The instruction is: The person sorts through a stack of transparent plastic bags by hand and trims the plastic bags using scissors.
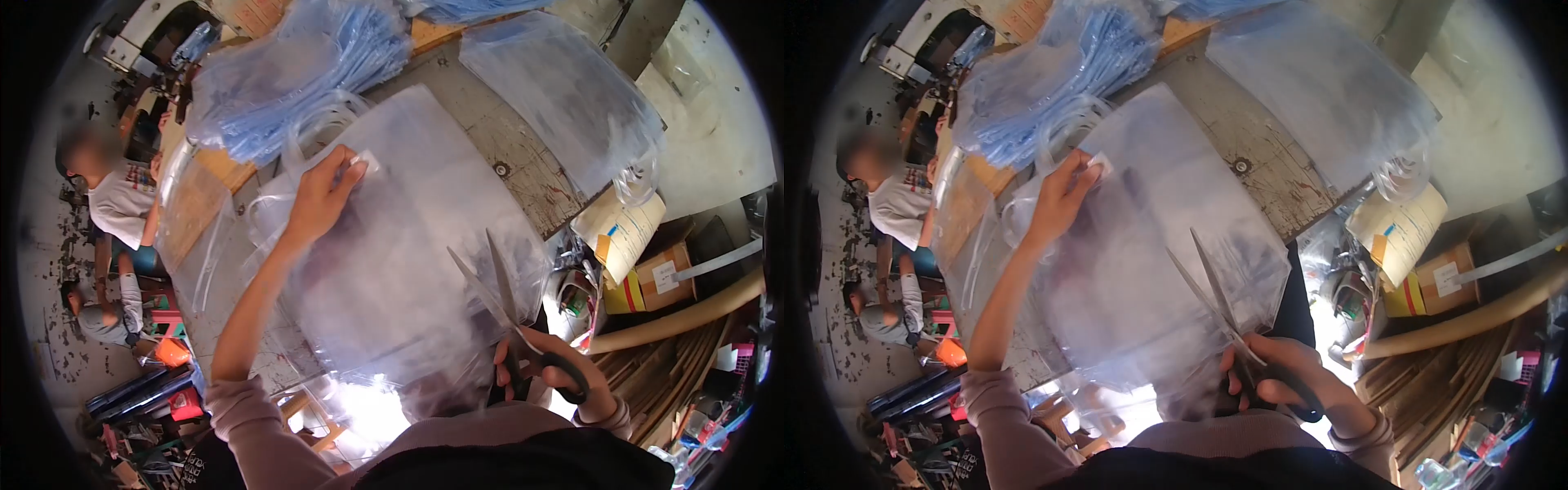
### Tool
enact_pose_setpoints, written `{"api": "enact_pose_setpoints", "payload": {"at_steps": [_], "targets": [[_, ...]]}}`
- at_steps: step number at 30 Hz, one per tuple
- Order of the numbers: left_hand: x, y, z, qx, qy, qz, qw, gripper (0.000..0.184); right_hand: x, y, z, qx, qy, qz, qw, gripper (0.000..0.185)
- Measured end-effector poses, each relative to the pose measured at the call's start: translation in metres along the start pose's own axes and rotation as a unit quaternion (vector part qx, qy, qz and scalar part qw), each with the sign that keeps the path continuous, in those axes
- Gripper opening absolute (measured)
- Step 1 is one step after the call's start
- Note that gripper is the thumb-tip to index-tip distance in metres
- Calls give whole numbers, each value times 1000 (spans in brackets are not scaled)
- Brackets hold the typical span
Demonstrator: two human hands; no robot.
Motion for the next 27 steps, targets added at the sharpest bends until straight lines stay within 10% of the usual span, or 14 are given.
{"api": "enact_pose_setpoints", "payload": {"at_steps": [3, 5, 7, 12, 18, 27], "targets": [[13, 5, 18, 120, 14, -12, 993, 21, -7, 17, 1, -18, 56, 20, 998, 62], [7, 12, 17, 301, 172, 227, 910, 28, -7, 23, 2, 11, 106, 3, 994, 60], [-15, 45, 20, 348, 155, 216, 899, 33, -5, 27, 1, -1, 109, 20, 994, 60], [-95, 82, 53, 155, -87, 229, 957, 34, 0, 27, -7, -58, 117, 26, 991, 62], [-113, 59, 78, 220, -49, 406, 886, 35, -3, 22, -6, -84, 130, 58, 986, 64], [-112, 57, 87, 178, -52, 396, 899, 38, -3, 22, 0, 14, 116, 83, 990, 76]]}}
Point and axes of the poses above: each hand's wrist, its own x-axis towards the middle knuckle, its own z-axis out of the palm, y = z × x, the point moved 2 cm from there along x, towards the middle knuckle, and after that the axes turned 2 degrees about x, right-handed, at the moved point
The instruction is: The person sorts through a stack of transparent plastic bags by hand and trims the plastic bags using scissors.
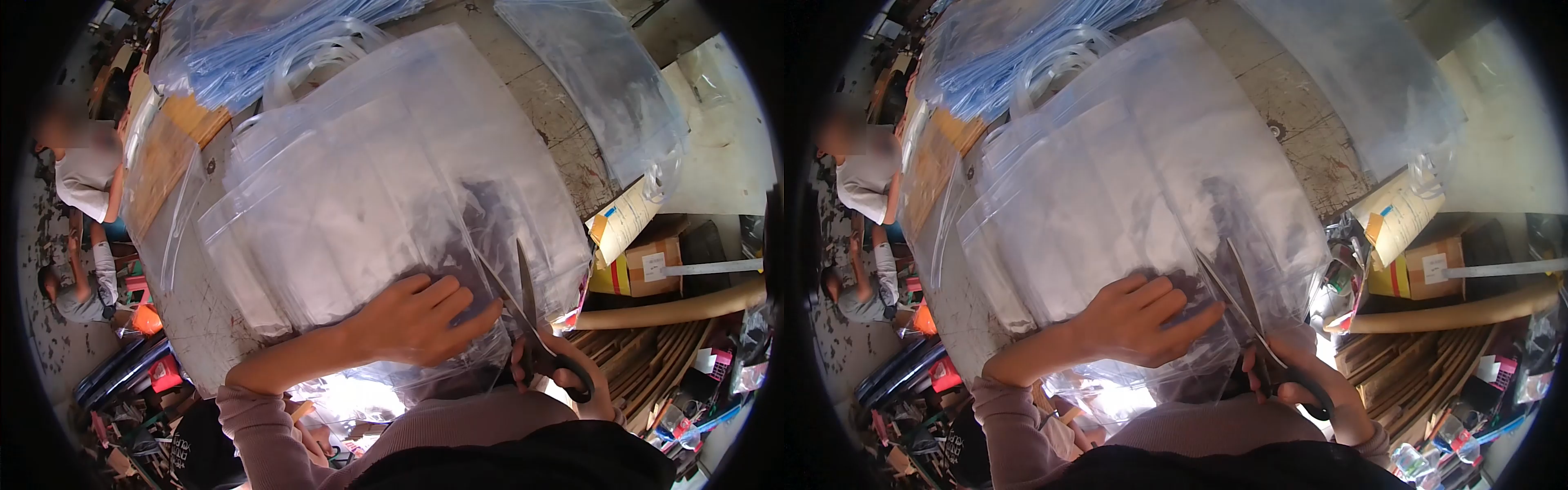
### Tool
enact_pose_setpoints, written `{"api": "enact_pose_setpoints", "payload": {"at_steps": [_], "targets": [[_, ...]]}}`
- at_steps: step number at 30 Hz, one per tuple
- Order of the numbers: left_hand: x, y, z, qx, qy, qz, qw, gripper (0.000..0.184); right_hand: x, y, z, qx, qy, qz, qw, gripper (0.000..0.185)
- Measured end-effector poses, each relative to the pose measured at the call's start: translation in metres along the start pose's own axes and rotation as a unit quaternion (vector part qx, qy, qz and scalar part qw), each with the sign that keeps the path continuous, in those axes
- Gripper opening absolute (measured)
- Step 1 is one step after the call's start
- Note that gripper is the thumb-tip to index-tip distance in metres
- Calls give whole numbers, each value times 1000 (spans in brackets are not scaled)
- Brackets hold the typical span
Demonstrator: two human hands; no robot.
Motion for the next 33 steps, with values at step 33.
{"api": "enact_pose_setpoints", "payload": {"at_steps": [33], "targets": [[-11, 4, -14, -12, 160, 119, 980, 16, -9, -25, 22, 100, 24, -123, 987, 71]]}}
Point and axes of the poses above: each hand's wrist, its own x-axis towards the middle knuckle, its own z-axis out of the palm, y = z × x, the point moved 2 cm from there along x, towards the middle knuckle, and after that the axes turned 2 degrees about x, right-handed, at the moved point
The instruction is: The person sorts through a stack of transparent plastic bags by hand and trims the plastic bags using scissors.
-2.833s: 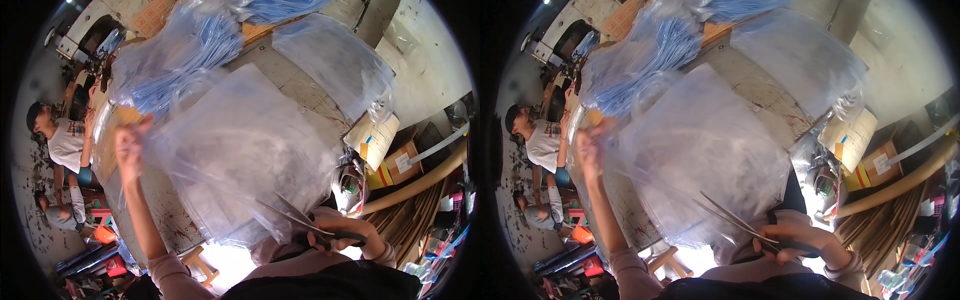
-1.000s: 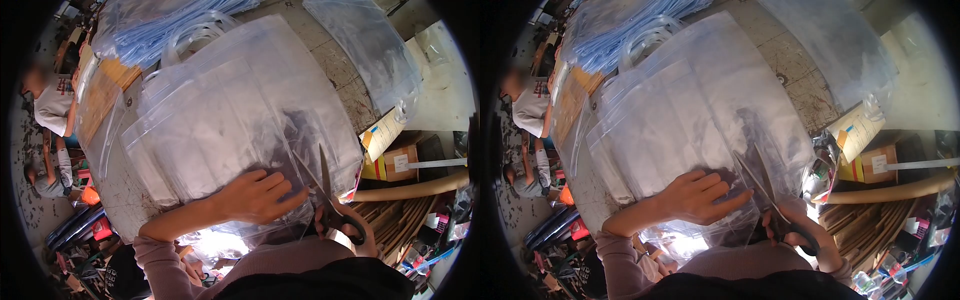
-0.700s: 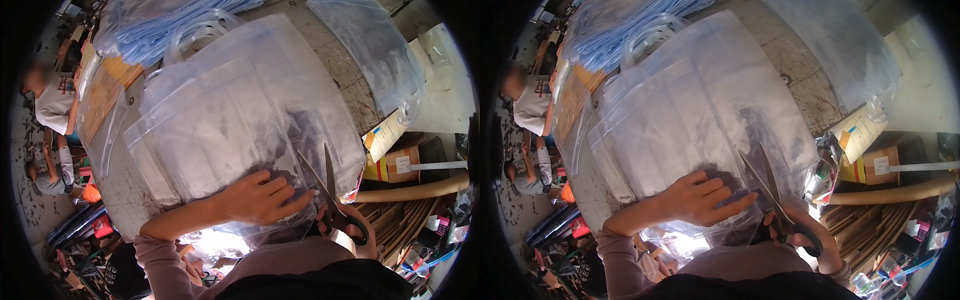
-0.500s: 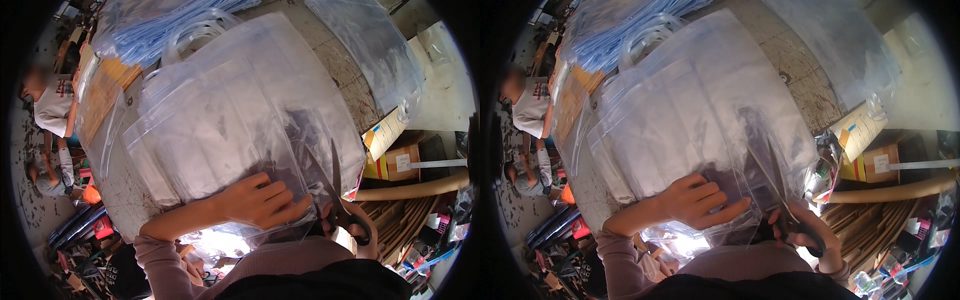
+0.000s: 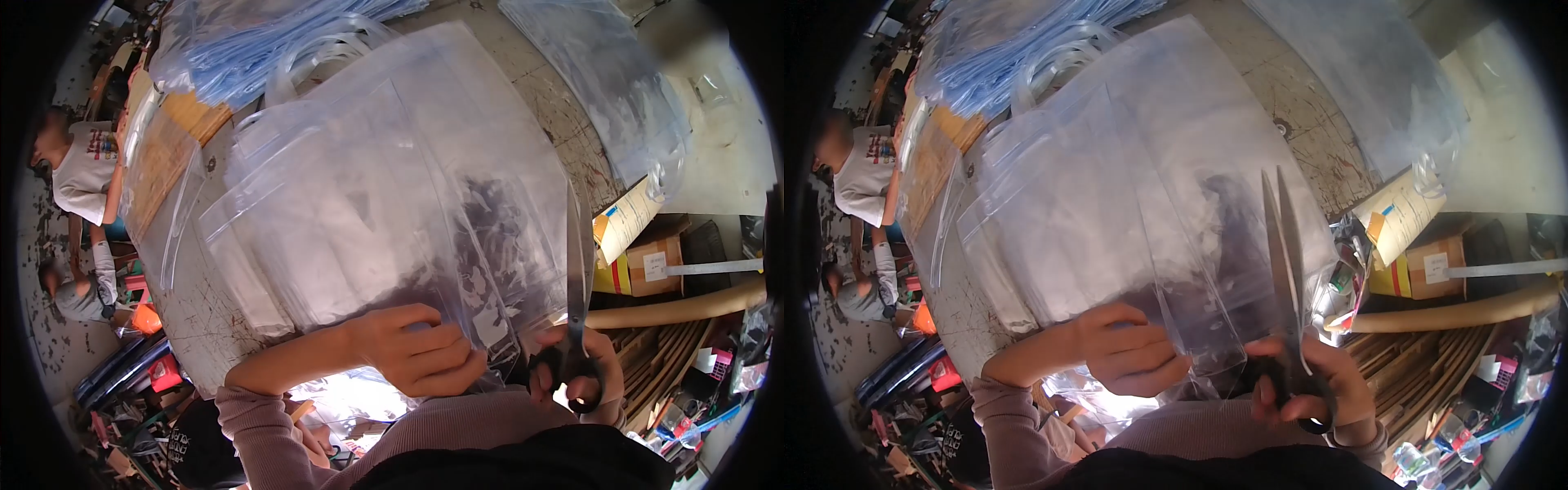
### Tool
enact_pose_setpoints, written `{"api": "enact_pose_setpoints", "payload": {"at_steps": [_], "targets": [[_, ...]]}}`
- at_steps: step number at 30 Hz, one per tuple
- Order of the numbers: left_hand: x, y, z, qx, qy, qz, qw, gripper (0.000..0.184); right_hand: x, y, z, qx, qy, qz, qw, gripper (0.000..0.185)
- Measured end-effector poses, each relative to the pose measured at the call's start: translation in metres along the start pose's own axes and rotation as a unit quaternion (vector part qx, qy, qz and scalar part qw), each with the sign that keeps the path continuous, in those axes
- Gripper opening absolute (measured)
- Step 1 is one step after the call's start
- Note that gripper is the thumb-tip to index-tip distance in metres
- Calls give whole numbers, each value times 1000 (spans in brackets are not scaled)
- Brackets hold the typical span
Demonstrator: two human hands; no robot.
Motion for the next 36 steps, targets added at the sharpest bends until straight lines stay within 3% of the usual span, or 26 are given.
{"api": "enact_pose_setpoints", "payload": {"at_steps": [4, 5, 13, 15, 19, 22, 25, 30, 36], "targets": [[-1, 1, -2, -2, 13, 14, 1000, 16, 9, 3, 4, -134, -37, 49, 989, 71], [0, 1, -2, 5, 26, 24, 999, 12, 8, 4, 12, -127, -8, 91, 988, 70], [-1, 7, 3, 27, 92, 110, 989, 11, 29, 0, 27, -223, -91, 111, 964, 62], [-2, 7, 7, 51, 79, 82, 992, 14, 33, 0, 29, -361, -134, 39, 922, 56], [7, 7, 2, 39, 36, 2, 999, 14, 32, 8, 20, -369, -104, 3, 924, 53], [4, 0, 0, 24, 24, -76, 997, 17, 31, 12, 12, -447, -106, -19, 888, 58], [2, -6, 2, 100, 12, -184, 978, 18, 28, 17, 7, -412, -73, 25, 908, 65], [0, -7, 5, 140, 39, -189, 971, 19, 24, 25, 0, -314, -15, 22, 949, 69], [3, -8, 3, 155, 25, -188, 970, 20, 26, 28, 1, -318, 10, 22, 948, 68]]}}
Point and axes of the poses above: each hand's wrist, its own x-axis towards the middle knuckle, its own z-axis out of the palm, y = z × x, the point moved 2 cm from there along x, towards the middle knuckle, and after that the axes turned 2 degrees about x, right-handed, at the moved point
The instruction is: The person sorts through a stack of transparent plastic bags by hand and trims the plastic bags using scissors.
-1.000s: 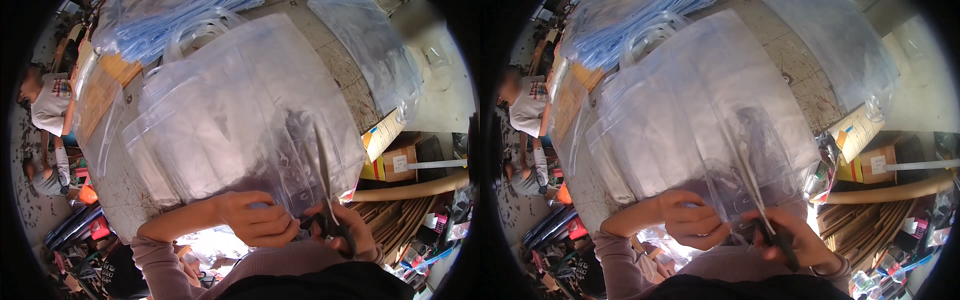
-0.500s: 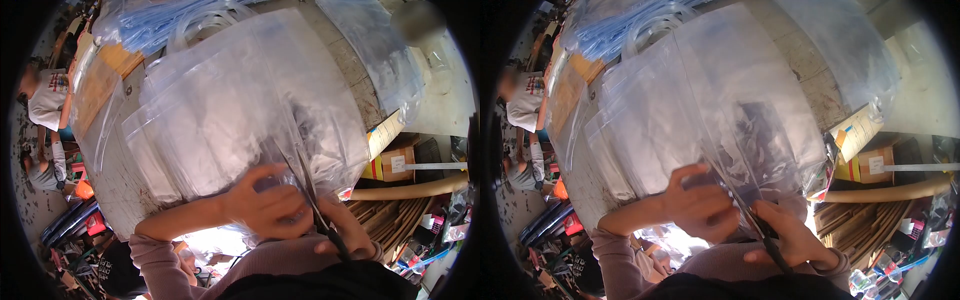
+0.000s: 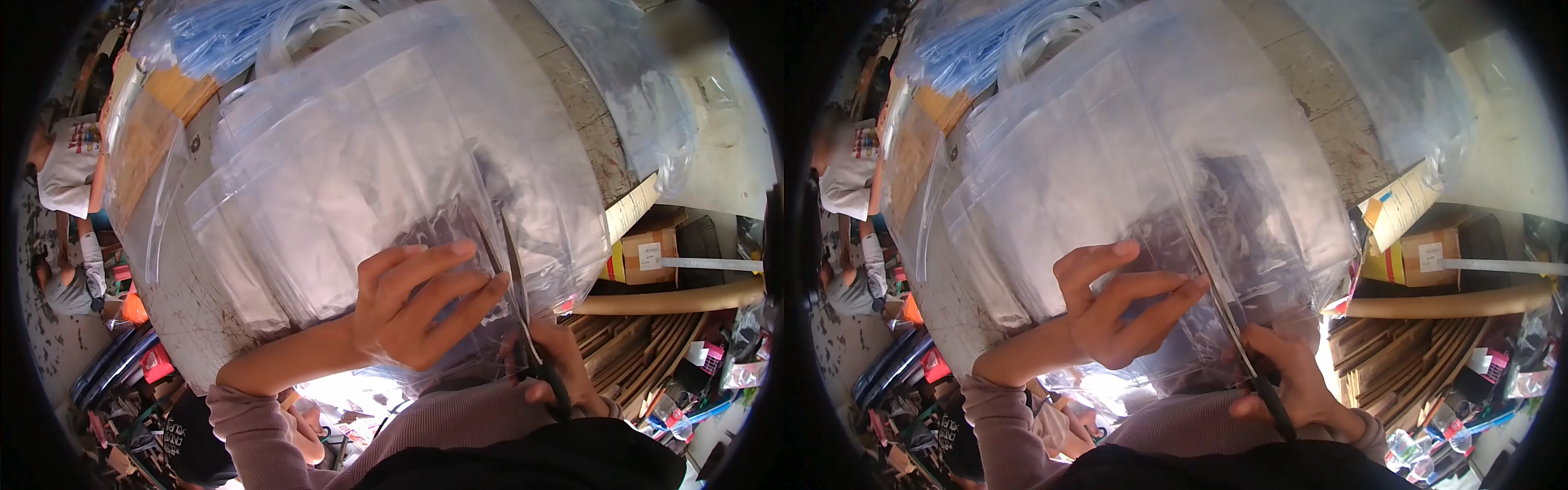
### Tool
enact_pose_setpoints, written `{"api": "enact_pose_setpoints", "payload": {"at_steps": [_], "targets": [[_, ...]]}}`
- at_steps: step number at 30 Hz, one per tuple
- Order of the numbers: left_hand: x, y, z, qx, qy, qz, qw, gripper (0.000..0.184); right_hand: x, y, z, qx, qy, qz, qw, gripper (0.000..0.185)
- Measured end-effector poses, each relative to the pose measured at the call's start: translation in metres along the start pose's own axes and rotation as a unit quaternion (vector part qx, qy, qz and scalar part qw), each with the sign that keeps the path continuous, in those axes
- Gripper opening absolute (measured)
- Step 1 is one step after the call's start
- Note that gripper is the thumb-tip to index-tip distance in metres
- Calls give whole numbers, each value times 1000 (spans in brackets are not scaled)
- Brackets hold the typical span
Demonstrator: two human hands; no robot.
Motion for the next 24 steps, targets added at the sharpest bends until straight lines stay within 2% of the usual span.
{"api": "enact_pose_setpoints", "payload": {"at_steps": [5, 10, 12, 13, 15, 24], "targets": [[0, -2, 4, -24, 5, 3, 1000, 24, 3, -2, 2, 9, 22, 6, 1000, 68], [2, -2, 3, -70, -37, -16, 997, 30, 6, -4, 6, 33, 58, -3, 998, 71], [1, -2, 4, -69, -38, -13, 997, 30, 6, -10, 5, -9, 45, 47, 998, 84], [1, -2, 4, -69, -38, -9, 997, 31, 6, -9, 4, -9, 44, 47, 998, 84], [0, -2, 4, -72, -32, -9, 997, 32, 7, -8, 3, -67, 25, -26, 997, 72], [0, -4, 4, -109, -27, -3, 994, 38, 9, -6, 4, -62, 27, -3, 998, 66]]}}
Point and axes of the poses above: each hand's wrist, its own x-axis towards the middle knuckle, its own z-axis out of the palm, y = z × x, the point moved 2 cm from there along x, towards the middle knuckle, and after that the axes turned 2 degrees about x, right-handed, at the moved point
